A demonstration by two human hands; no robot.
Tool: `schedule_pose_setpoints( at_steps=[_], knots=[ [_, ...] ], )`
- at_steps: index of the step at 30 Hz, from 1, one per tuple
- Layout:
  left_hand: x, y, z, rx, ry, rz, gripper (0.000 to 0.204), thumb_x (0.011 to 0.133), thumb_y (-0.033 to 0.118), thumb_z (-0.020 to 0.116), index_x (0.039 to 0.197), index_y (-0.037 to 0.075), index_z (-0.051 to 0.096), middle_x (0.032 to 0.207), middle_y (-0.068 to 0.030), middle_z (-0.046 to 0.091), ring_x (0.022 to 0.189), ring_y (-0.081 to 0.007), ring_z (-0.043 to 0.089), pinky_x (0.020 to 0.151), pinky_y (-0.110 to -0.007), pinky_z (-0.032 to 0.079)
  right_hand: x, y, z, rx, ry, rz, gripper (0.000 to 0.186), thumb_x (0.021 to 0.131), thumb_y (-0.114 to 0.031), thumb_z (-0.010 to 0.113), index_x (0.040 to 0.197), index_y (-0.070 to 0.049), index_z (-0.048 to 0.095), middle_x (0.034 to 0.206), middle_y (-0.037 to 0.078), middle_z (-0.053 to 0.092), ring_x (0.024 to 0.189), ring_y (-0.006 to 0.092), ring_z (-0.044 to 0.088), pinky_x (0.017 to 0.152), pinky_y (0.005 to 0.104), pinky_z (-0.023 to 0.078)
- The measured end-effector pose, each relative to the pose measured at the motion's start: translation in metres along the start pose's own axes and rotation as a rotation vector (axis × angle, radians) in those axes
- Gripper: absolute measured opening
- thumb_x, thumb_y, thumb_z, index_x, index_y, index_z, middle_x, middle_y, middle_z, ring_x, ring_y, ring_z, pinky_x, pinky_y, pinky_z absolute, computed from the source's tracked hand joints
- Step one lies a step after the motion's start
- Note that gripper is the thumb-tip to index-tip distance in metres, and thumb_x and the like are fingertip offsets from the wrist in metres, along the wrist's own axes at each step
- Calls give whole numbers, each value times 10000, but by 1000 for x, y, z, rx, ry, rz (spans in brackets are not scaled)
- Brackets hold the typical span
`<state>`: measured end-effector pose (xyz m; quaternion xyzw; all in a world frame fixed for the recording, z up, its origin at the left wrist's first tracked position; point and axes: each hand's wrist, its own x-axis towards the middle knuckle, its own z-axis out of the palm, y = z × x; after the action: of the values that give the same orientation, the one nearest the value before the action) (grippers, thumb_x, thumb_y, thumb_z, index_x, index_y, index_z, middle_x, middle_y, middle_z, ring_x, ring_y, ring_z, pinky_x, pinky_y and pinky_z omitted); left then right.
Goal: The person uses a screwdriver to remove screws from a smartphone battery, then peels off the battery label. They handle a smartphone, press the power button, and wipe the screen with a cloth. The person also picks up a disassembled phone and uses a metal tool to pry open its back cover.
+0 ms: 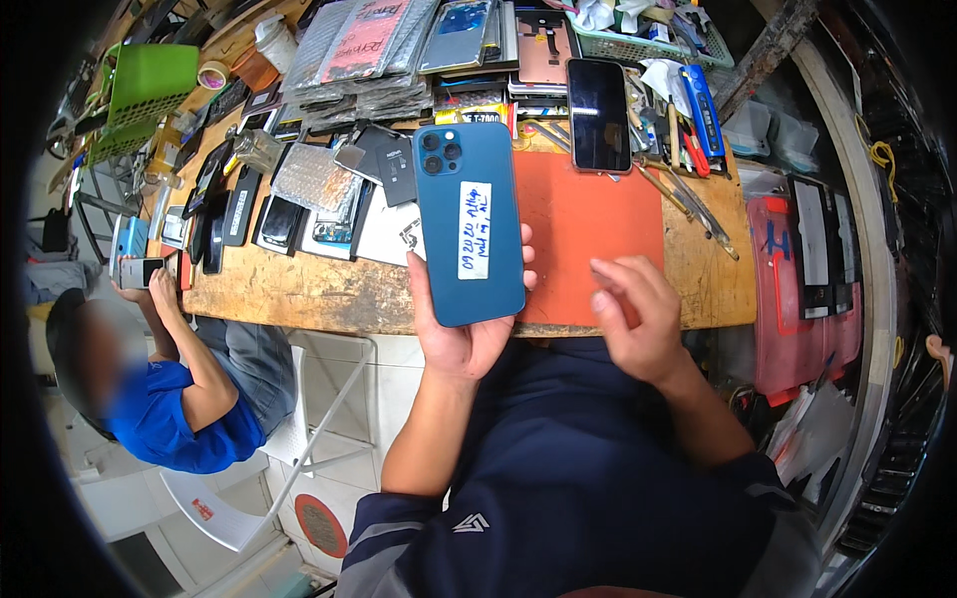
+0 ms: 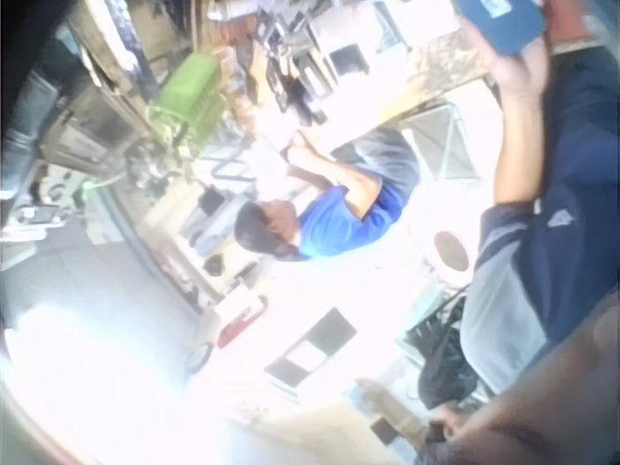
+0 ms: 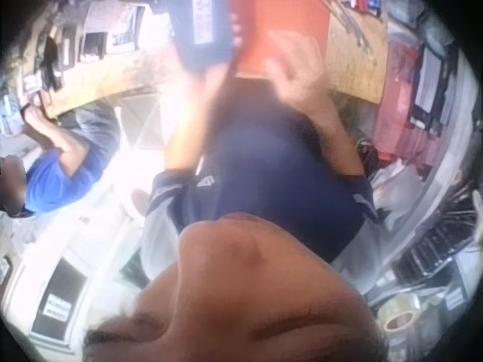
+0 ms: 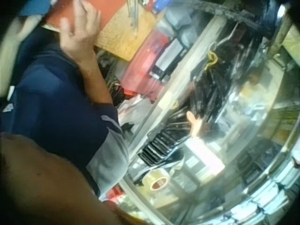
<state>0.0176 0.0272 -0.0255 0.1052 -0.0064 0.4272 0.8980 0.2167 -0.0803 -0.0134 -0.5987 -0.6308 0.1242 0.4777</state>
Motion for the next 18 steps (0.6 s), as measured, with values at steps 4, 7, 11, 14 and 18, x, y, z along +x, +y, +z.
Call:
schedule_pose_setpoints(
  at_steps=[4, 7, 11, 14, 18],
  knots=[
    [-4, -19, -3, 168, -4, 42, 774, 1078, 629, 340, 1580, 40, 359, 1546, -237, 473, 1397, -348, 521, 1193, -493, 408, 30, -48, 7, -222, -104, -285, 690, 864, -354, 746, 1448, -33, 567, 1475, 209, 511, 1315, 370, 510, 1092, 500, 395],
    [-14, -31, 8, 375, 176, 64, 714, 1086, 594, 324, 1599, 99, 366, 1612, -160, 423, 1448, -364, 460, 1210, -498, 380, 40, -60, 26, -277, -286, -329, 899, 852, -492, 715, 1528, 35, 442, 1613, 259, 380, 1493, 415, 367, 1209, 536, 280],
    [-7, -29, -3, 58, 154, 96, 825, 1064, 660, 294, 1583, 20, 339, 1548, -245, 450, 1331, -347, 562, 1115, -462, 500, -10, -62, 53, -259, -393, -445, 805, 936, -459, 670, 1512, 58, 450, 1562, 293, 449, 1479, 457, 408, 1220, 569, 278],
    [-8, -24, 5, 356, 156, 206, 853, 1053, 686, 328, 1570, 7, 341, 1504, -199, 499, 1300, -297, 585, 1101, -440, 511, -33, -48, 43, 65, -256, -565, 526, 933, -298, 674, 1324, 48, 606, 1334, 239, 653, 1266, 408, 626, 1070, 507, 481],
    [-6, -26, 1, 1057, 188, 596, 1066, 794, 231, 925, 1598, -9, 268, 1457, -217, 506, 1296, -275, 562, 1086, -416, 472, -3, -50, 24, 265, 78, -161, 380, 913, -131, 676, 1245, 52, 649, 1112, 180, 730, 1010, 301, 721, 900, 390, 552]
  ],
)
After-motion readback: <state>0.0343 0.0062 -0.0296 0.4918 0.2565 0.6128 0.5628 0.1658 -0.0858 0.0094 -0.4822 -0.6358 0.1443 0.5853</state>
